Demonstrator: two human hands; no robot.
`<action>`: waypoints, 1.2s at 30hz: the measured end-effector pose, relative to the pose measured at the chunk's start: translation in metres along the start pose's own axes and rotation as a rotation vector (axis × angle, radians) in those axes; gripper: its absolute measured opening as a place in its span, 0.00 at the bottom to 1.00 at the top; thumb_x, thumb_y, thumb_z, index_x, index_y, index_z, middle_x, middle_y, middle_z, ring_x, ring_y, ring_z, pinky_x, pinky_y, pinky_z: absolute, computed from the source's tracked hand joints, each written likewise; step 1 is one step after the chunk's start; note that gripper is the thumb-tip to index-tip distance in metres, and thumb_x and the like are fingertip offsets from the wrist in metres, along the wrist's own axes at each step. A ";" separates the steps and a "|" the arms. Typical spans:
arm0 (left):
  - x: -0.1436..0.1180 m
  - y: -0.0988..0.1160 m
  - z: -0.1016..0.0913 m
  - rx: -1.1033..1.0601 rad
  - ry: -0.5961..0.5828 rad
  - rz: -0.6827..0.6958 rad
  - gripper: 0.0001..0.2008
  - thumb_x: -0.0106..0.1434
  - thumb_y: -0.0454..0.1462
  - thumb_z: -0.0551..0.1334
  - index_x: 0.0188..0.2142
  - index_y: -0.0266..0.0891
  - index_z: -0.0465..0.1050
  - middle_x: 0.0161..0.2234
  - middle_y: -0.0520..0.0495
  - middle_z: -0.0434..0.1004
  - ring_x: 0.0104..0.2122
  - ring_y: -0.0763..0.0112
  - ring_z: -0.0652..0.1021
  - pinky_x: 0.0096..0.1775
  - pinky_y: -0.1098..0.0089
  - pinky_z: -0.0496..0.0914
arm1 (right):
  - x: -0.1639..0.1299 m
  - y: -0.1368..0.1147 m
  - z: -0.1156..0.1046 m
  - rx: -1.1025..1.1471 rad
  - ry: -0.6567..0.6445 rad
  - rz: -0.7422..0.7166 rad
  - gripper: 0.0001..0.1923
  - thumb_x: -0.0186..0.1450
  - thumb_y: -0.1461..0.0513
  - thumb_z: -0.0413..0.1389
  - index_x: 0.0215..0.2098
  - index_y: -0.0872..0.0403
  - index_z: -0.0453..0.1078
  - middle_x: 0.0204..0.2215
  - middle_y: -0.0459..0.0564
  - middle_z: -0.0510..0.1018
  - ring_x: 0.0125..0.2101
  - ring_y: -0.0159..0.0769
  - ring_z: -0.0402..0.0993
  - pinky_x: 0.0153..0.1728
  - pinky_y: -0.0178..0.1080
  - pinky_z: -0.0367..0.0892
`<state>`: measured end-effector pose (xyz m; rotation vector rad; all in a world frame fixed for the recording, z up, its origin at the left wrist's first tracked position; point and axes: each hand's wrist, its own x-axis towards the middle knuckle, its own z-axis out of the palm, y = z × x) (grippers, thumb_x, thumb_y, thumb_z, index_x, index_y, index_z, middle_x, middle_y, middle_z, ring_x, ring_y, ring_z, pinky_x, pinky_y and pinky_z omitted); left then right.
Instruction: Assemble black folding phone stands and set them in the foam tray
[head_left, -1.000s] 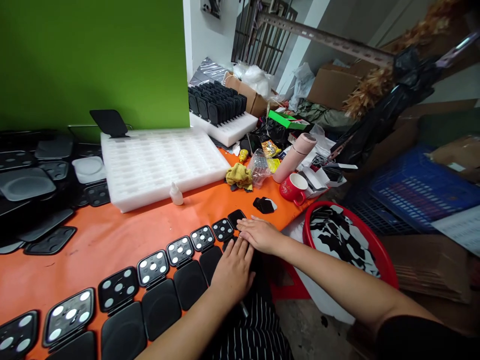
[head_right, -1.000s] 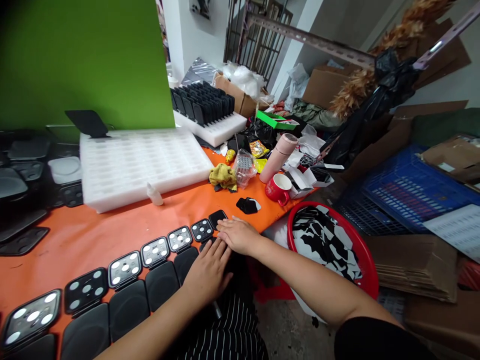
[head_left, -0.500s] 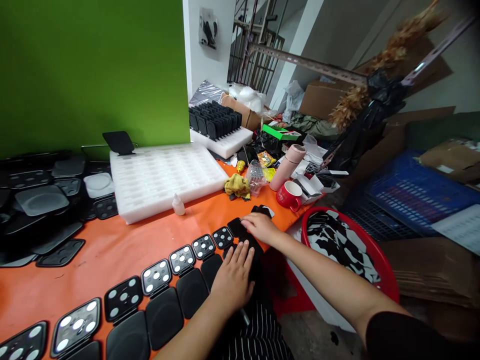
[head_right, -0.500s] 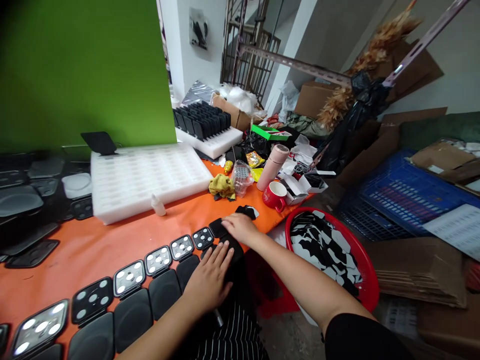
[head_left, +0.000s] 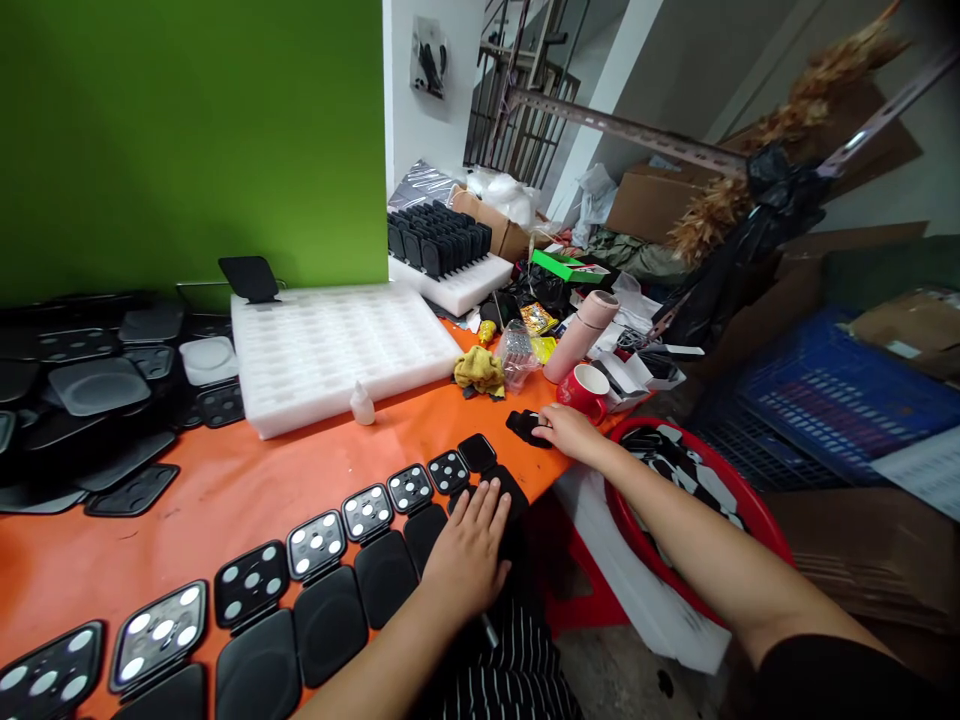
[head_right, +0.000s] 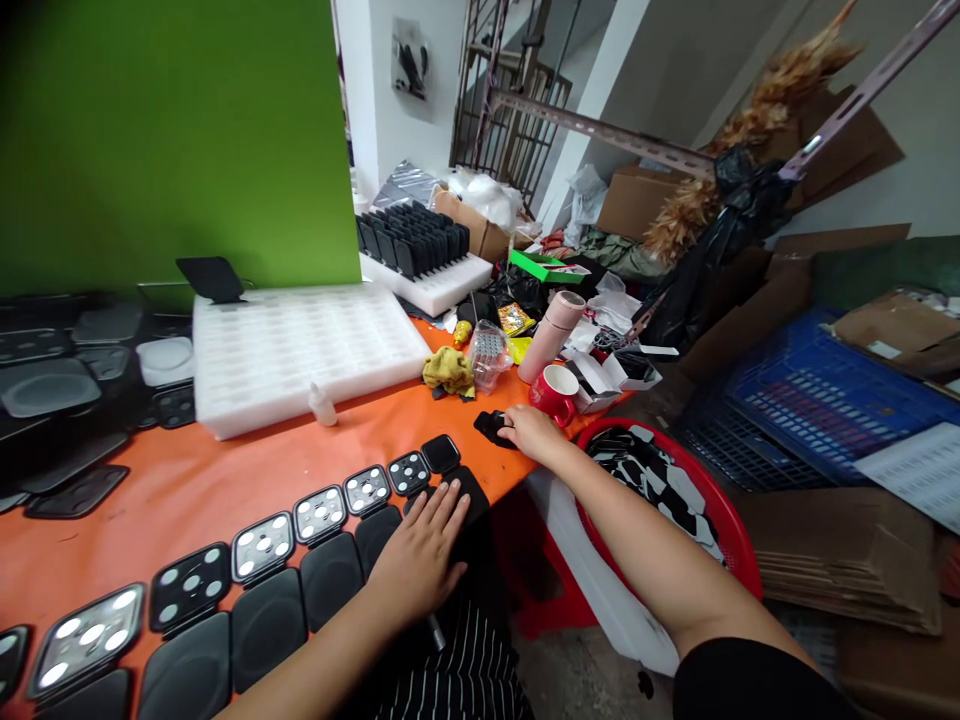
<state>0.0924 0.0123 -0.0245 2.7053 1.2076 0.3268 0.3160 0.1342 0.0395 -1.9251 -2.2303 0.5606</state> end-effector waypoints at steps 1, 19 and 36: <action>0.000 0.000 0.000 -0.002 -0.002 0.001 0.37 0.57 0.48 0.53 0.61 0.36 0.42 0.63 0.41 0.38 0.60 0.57 0.45 0.58 0.56 0.41 | -0.001 -0.006 0.001 0.045 -0.028 -0.008 0.08 0.58 0.58 0.54 0.28 0.56 0.67 0.27 0.48 0.70 0.31 0.35 0.66 0.32 0.34 0.59; 0.002 -0.001 0.006 -0.009 -0.030 -0.033 0.39 0.55 0.50 0.54 0.61 0.35 0.43 0.62 0.39 0.41 0.61 0.57 0.41 0.57 0.53 0.35 | 0.025 -0.086 0.081 0.516 -0.355 -0.130 0.13 0.57 0.55 0.53 0.23 0.56 0.61 0.18 0.40 0.64 0.19 0.26 0.59 0.20 0.29 0.55; 0.002 -0.001 0.006 -0.011 -0.031 -0.033 0.39 0.55 0.50 0.53 0.61 0.35 0.42 0.62 0.39 0.41 0.61 0.56 0.42 0.57 0.53 0.36 | 0.027 -0.086 0.079 0.531 -0.359 -0.140 0.10 0.57 0.56 0.53 0.25 0.56 0.64 0.20 0.40 0.66 0.21 0.26 0.61 0.23 0.29 0.56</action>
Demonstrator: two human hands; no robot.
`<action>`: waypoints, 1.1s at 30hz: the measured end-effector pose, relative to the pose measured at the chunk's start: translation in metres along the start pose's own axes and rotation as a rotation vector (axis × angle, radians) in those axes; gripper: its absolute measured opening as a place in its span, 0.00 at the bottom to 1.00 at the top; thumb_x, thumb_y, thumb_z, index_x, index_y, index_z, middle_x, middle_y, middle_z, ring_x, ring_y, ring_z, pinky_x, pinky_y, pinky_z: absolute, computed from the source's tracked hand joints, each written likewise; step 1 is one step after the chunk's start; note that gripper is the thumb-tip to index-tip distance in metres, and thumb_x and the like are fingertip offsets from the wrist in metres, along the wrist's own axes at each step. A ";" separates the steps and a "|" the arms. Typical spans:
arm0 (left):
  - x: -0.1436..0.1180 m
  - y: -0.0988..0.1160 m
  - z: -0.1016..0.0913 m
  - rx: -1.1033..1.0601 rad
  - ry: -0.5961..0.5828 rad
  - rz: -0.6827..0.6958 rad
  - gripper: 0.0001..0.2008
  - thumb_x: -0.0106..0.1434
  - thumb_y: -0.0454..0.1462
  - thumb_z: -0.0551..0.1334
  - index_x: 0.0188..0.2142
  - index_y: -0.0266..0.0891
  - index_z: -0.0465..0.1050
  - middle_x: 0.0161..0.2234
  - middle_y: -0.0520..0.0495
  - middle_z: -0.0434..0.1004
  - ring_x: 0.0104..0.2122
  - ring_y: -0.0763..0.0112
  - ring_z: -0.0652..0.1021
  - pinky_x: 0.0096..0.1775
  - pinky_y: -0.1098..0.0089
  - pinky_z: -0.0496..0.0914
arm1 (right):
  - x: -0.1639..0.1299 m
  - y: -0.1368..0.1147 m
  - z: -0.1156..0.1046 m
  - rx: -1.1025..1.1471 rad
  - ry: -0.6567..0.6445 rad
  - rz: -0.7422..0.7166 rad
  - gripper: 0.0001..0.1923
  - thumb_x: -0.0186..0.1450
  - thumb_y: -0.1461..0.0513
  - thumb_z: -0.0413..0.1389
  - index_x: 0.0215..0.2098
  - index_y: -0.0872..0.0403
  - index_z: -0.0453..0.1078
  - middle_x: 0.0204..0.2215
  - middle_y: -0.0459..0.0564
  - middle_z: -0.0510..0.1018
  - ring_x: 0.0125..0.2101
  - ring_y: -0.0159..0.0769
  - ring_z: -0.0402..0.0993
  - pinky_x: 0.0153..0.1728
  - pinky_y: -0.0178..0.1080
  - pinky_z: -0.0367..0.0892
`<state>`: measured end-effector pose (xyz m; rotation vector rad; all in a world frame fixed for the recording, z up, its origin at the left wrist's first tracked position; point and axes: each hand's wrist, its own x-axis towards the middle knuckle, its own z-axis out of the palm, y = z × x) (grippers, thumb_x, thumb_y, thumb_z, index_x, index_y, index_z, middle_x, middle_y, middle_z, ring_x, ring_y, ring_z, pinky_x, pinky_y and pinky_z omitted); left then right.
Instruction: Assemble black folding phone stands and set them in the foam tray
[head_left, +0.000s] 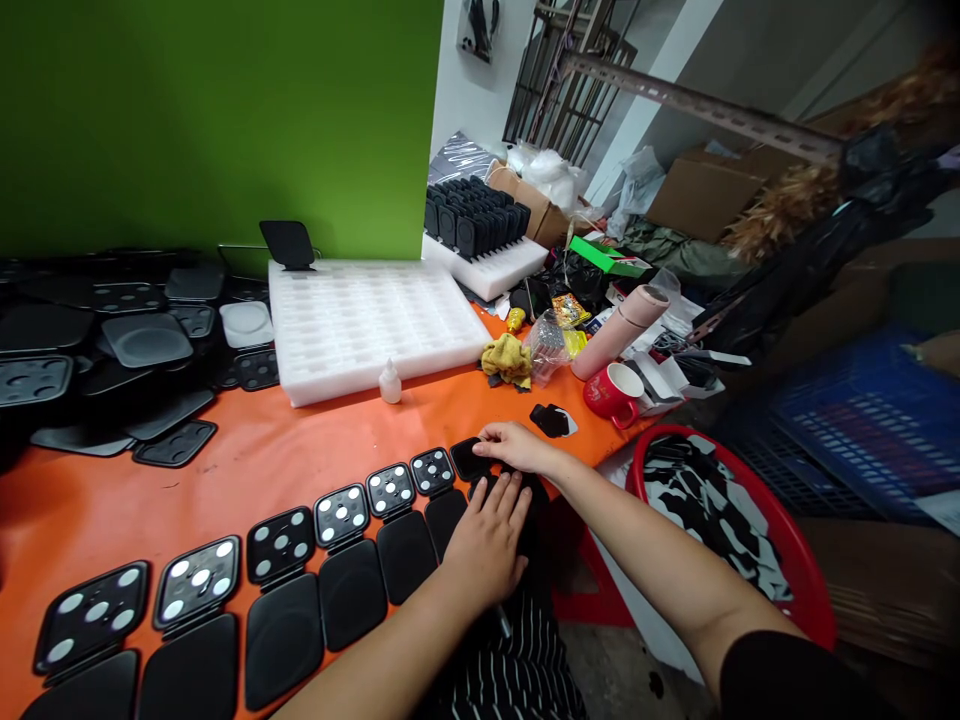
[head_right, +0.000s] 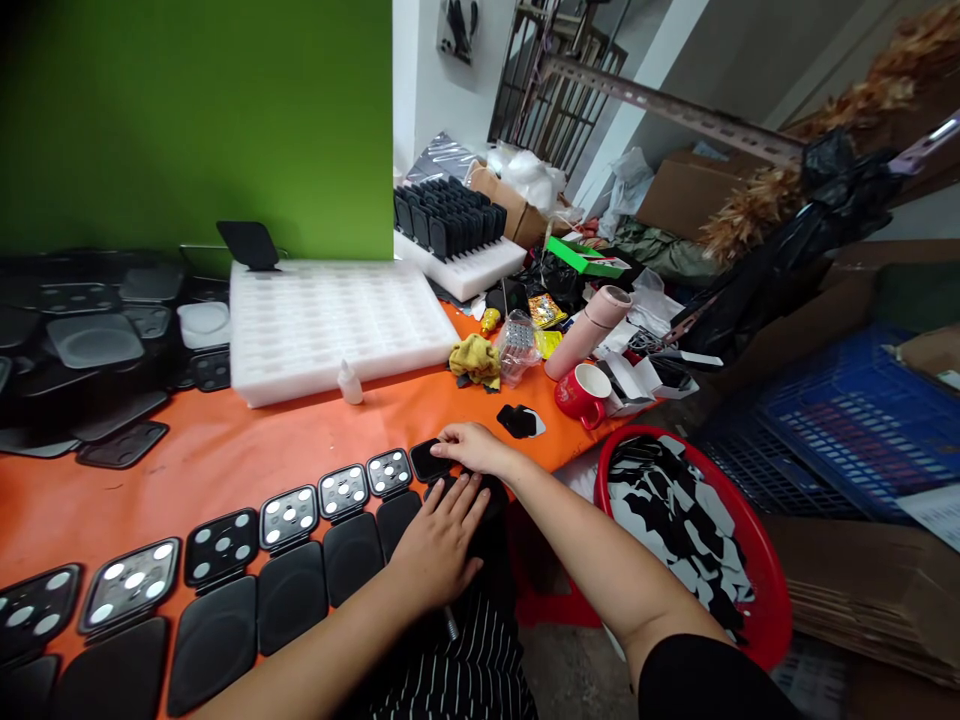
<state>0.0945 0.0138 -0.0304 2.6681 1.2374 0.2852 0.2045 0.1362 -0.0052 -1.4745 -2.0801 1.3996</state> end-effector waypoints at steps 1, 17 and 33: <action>0.000 0.000 0.000 0.000 0.000 0.000 0.39 0.55 0.50 0.53 0.61 0.35 0.42 0.62 0.39 0.40 0.61 0.56 0.42 0.57 0.52 0.36 | 0.000 0.000 0.000 0.001 -0.001 -0.003 0.11 0.56 0.56 0.54 0.25 0.56 0.64 0.20 0.40 0.66 0.21 0.26 0.61 0.23 0.29 0.56; 0.001 0.000 0.000 0.019 -0.011 0.000 0.40 0.55 0.50 0.54 0.61 0.34 0.42 0.62 0.39 0.41 0.61 0.56 0.41 0.57 0.52 0.36 | -0.003 -0.002 -0.001 -0.082 -0.027 -0.018 0.12 0.59 0.55 0.52 0.24 0.55 0.63 0.20 0.40 0.67 0.22 0.27 0.63 0.23 0.29 0.57; 0.000 0.001 -0.001 0.046 -0.011 -0.007 0.39 0.55 0.50 0.54 0.61 0.35 0.43 0.62 0.39 0.41 0.61 0.56 0.40 0.57 0.52 0.37 | 0.001 -0.014 0.003 -0.385 0.088 0.048 0.12 0.58 0.56 0.53 0.22 0.56 0.64 0.18 0.42 0.67 0.20 0.27 0.61 0.21 0.30 0.49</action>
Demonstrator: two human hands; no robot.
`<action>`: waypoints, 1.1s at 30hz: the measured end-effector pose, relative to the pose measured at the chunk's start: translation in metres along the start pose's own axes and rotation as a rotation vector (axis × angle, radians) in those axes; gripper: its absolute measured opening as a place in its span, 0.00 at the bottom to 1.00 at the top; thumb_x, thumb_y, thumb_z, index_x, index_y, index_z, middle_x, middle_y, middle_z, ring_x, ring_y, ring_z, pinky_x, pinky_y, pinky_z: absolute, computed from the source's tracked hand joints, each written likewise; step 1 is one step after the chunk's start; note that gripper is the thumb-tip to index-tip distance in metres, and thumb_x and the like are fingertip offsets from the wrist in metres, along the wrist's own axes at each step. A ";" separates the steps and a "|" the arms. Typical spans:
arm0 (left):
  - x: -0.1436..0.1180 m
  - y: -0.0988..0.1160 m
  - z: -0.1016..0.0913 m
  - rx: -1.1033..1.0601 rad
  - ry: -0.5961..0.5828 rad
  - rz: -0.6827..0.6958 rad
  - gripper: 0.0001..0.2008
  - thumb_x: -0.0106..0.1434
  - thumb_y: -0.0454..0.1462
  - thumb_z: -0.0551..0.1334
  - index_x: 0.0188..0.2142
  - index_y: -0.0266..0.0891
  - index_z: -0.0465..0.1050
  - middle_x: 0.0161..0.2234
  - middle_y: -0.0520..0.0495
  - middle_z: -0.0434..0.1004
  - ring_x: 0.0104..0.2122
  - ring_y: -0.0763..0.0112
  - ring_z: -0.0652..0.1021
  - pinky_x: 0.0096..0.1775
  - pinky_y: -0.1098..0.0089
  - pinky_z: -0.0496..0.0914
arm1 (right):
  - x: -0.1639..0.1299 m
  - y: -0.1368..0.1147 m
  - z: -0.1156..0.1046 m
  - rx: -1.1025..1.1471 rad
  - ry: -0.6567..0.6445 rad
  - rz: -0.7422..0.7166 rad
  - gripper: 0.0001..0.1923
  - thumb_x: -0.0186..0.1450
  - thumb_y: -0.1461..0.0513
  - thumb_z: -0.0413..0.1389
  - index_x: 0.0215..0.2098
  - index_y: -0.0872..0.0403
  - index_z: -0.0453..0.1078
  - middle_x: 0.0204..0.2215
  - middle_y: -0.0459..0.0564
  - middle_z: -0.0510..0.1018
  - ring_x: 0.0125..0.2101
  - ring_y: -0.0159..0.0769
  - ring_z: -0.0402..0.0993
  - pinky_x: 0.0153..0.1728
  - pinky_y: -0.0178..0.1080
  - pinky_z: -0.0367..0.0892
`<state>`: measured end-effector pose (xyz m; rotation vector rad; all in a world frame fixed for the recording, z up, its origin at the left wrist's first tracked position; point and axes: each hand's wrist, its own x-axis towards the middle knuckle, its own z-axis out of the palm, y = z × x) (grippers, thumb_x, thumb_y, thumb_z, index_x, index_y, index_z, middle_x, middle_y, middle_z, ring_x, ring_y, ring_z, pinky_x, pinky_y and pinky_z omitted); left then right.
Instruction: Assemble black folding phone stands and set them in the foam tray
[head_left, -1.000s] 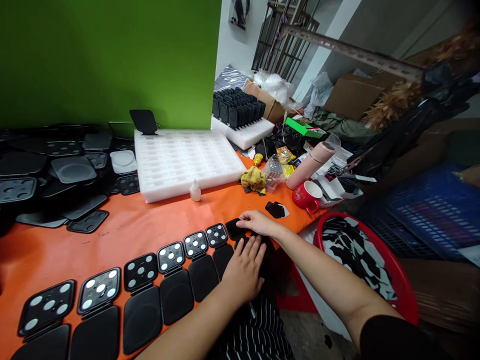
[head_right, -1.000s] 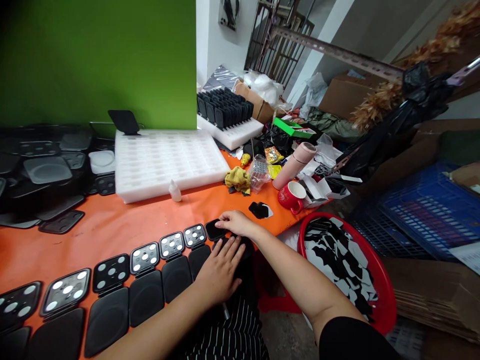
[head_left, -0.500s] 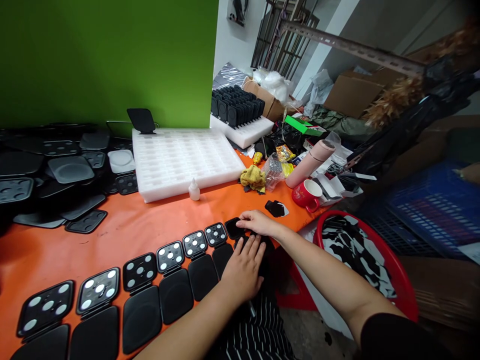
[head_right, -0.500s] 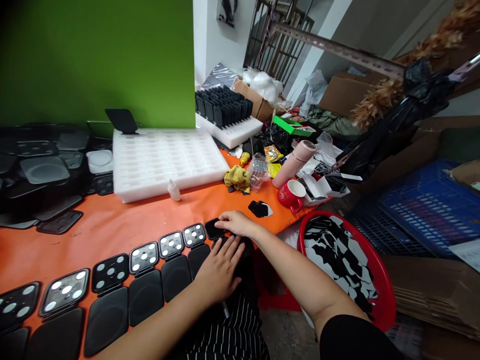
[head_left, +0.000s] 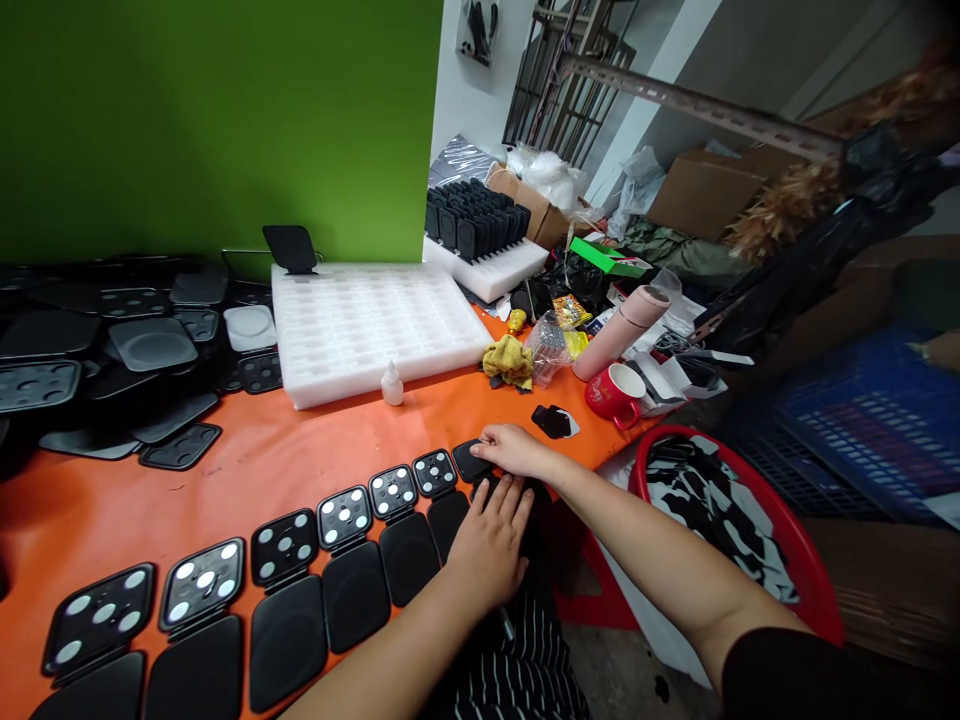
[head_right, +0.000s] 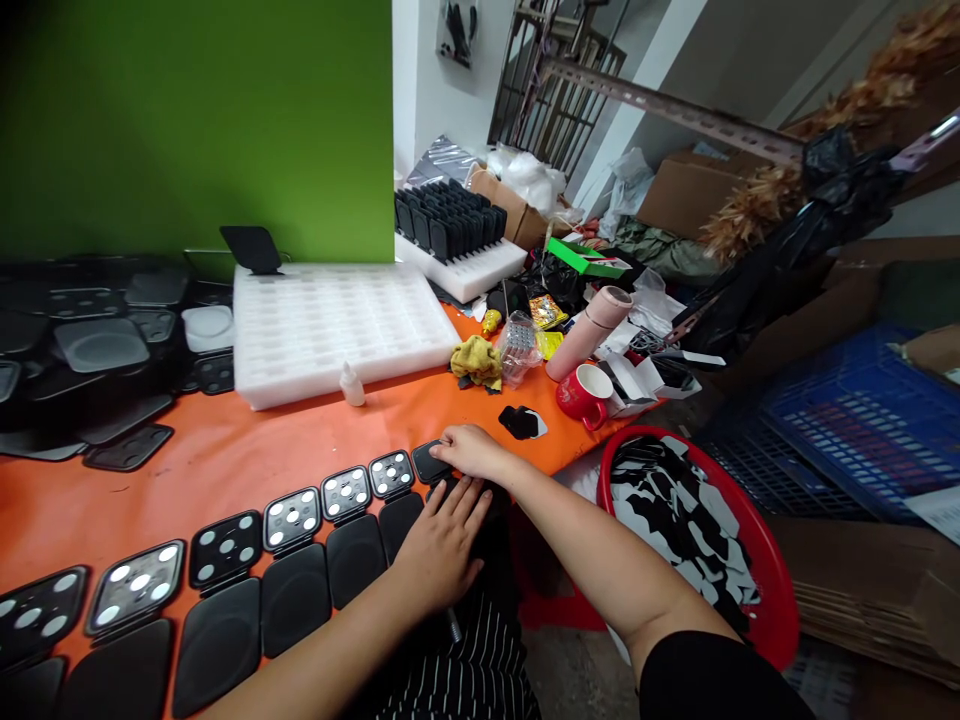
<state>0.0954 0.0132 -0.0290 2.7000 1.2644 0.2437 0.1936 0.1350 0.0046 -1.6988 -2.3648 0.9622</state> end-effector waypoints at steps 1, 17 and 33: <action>0.000 0.000 0.000 0.002 0.000 -0.001 0.39 0.55 0.50 0.54 0.61 0.35 0.43 0.62 0.39 0.41 0.61 0.56 0.40 0.57 0.52 0.37 | -0.001 0.000 0.000 -0.006 0.003 0.007 0.12 0.59 0.56 0.53 0.23 0.56 0.64 0.18 0.42 0.67 0.20 0.27 0.61 0.21 0.30 0.49; 0.000 0.001 0.000 0.007 -0.009 -0.001 0.41 0.54 0.50 0.54 0.61 0.33 0.41 0.62 0.39 0.42 0.61 0.55 0.39 0.57 0.51 0.36 | -0.003 -0.005 0.001 -0.190 0.005 0.023 0.14 0.60 0.53 0.51 0.26 0.55 0.67 0.22 0.46 0.72 0.23 0.30 0.64 0.22 0.32 0.50; -0.001 -0.004 -0.007 -0.040 -0.037 0.046 0.35 0.56 0.49 0.53 0.59 0.32 0.51 0.59 0.37 0.54 0.59 0.53 0.48 0.57 0.52 0.36 | -0.047 -0.014 -0.002 -0.280 0.118 -0.208 0.12 0.65 0.61 0.44 0.40 0.53 0.68 0.39 0.50 0.73 0.41 0.35 0.67 0.43 0.35 0.58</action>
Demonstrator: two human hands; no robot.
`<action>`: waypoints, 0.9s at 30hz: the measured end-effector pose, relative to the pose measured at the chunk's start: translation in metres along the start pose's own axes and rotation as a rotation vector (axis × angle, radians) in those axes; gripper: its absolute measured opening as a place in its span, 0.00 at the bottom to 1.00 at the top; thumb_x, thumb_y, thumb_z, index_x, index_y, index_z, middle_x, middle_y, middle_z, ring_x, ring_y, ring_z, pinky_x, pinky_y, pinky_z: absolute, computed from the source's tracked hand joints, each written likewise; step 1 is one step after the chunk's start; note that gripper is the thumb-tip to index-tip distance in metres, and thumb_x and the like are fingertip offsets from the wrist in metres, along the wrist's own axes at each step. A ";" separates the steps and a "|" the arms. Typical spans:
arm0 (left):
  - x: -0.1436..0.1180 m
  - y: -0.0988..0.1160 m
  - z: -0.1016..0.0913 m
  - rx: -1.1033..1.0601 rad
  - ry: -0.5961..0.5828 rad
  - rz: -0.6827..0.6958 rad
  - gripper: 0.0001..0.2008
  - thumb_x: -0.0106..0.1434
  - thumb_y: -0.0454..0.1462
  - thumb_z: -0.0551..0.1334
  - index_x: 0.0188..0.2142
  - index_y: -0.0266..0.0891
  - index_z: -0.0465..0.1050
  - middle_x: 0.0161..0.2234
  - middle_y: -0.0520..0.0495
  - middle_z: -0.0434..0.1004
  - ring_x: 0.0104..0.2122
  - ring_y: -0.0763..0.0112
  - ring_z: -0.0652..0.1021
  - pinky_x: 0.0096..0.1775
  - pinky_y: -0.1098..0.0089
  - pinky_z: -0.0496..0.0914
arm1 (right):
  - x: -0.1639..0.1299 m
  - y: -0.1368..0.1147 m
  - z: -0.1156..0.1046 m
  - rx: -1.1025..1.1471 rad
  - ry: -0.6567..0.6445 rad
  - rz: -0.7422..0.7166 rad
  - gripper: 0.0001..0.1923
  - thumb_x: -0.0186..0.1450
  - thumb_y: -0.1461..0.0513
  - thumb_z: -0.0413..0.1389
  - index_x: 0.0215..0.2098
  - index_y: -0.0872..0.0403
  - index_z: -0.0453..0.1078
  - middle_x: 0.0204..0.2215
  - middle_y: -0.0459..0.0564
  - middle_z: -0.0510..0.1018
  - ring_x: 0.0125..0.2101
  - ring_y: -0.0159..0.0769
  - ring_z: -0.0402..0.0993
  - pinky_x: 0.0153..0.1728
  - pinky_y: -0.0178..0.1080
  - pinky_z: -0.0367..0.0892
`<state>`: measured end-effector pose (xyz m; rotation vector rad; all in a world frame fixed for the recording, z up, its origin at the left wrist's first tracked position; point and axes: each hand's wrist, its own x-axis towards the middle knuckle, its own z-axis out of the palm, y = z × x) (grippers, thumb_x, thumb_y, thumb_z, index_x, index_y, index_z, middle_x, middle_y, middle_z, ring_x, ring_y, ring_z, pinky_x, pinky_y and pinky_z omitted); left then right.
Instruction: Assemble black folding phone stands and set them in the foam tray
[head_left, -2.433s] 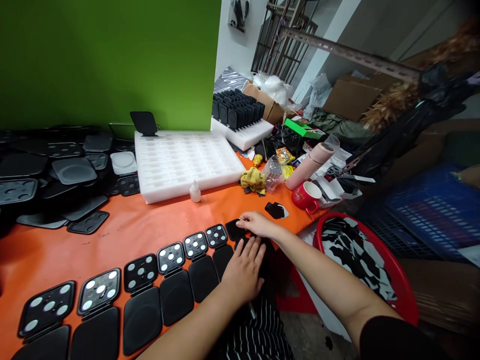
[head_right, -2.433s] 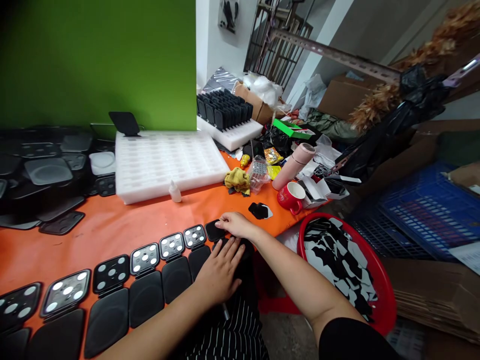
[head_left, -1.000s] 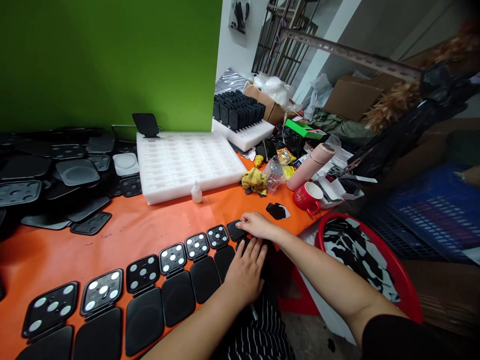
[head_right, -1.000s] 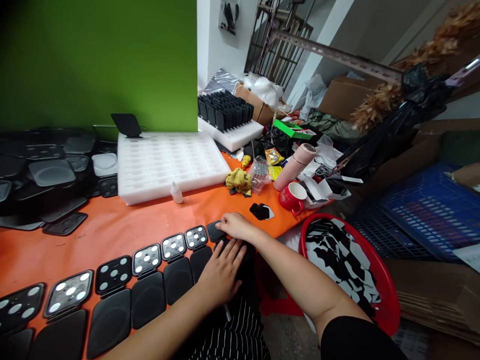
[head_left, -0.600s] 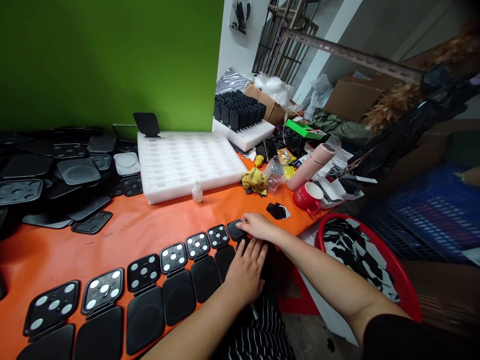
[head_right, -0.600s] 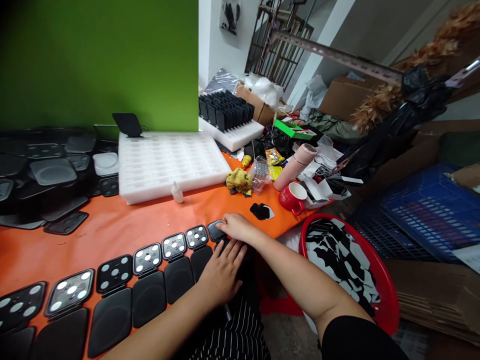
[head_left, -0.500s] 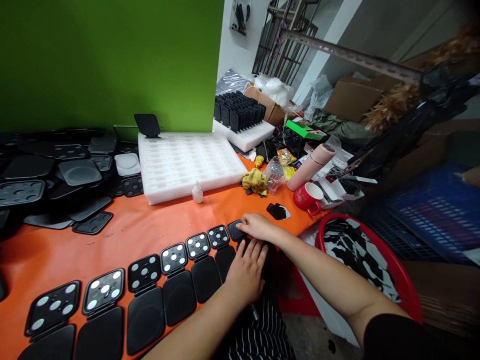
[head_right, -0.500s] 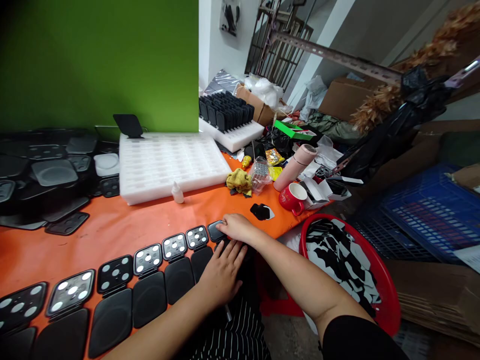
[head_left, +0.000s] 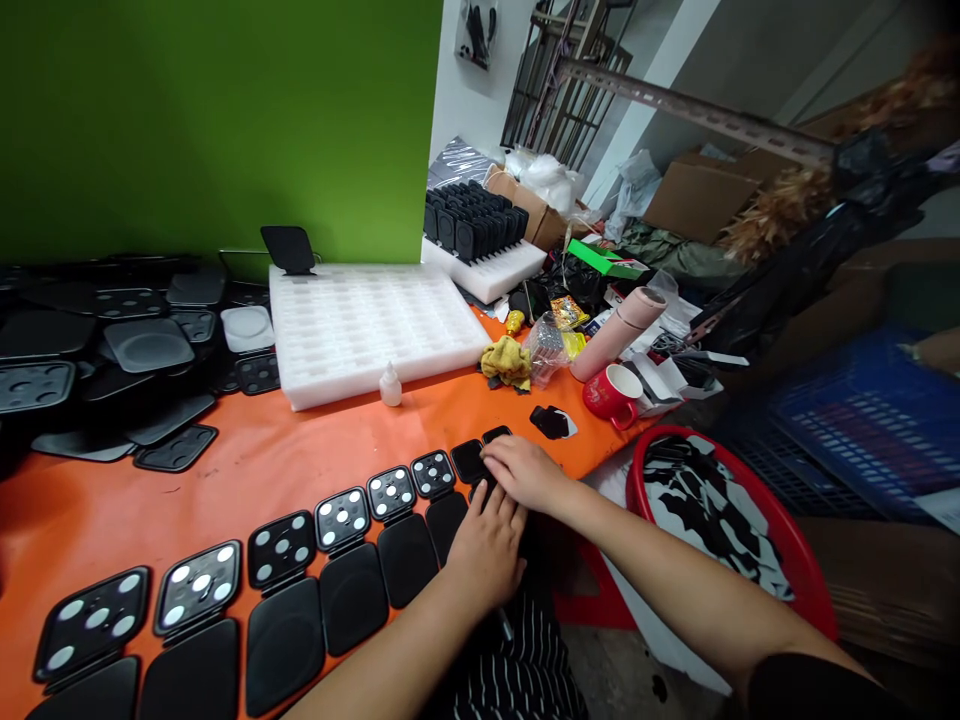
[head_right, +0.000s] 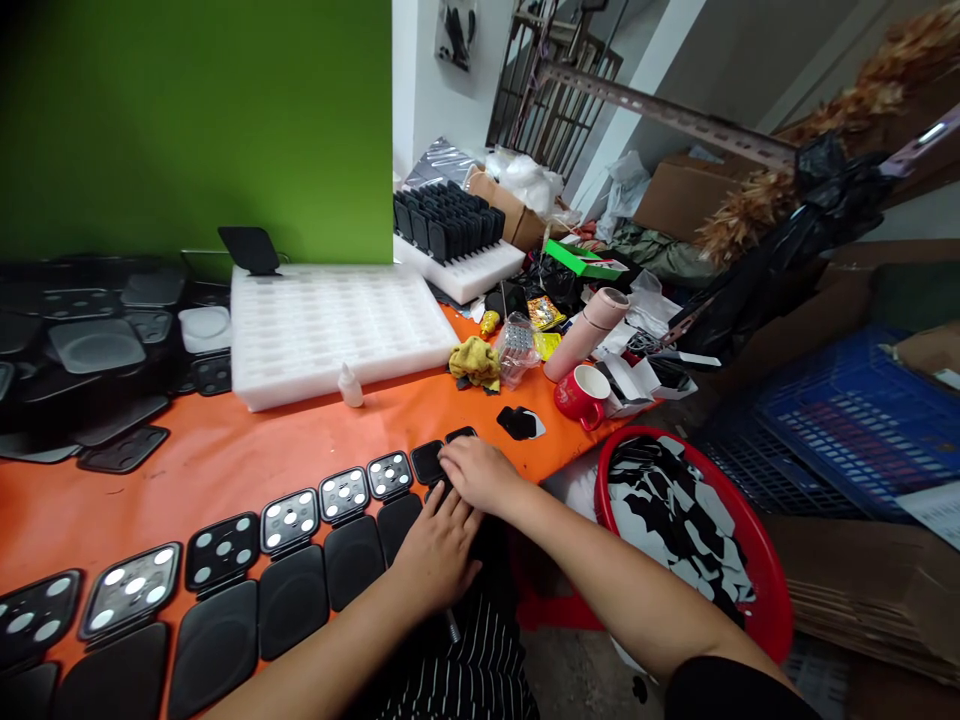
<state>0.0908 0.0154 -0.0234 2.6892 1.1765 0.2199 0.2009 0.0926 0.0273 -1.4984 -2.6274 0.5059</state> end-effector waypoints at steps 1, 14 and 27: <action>0.000 -0.001 0.000 -0.006 -0.004 0.007 0.34 0.57 0.49 0.53 0.58 0.32 0.53 0.58 0.37 0.56 0.59 0.52 0.49 0.57 0.53 0.35 | -0.009 0.000 0.002 0.035 0.013 -0.061 0.12 0.65 0.62 0.45 0.41 0.53 0.68 0.40 0.50 0.73 0.42 0.35 0.66 0.44 0.35 0.58; -0.002 -0.001 -0.015 -0.123 0.066 0.000 0.35 0.59 0.48 0.51 0.61 0.39 0.39 0.62 0.45 0.41 0.60 0.59 0.46 0.58 0.55 0.45 | -0.021 0.115 -0.020 -0.168 0.140 0.493 0.21 0.60 0.57 0.53 0.50 0.57 0.64 0.43 0.57 0.69 0.45 0.41 0.65 0.44 0.38 0.57; -0.066 -0.031 -0.020 -0.115 0.101 -0.130 0.21 0.63 0.39 0.50 0.55 0.42 0.58 0.57 0.48 0.60 0.56 0.63 0.60 0.55 0.57 0.58 | -0.010 0.094 -0.036 -0.073 0.021 0.406 0.15 0.61 0.51 0.50 0.30 0.53 0.67 0.23 0.42 0.71 0.23 0.29 0.66 0.22 0.31 0.54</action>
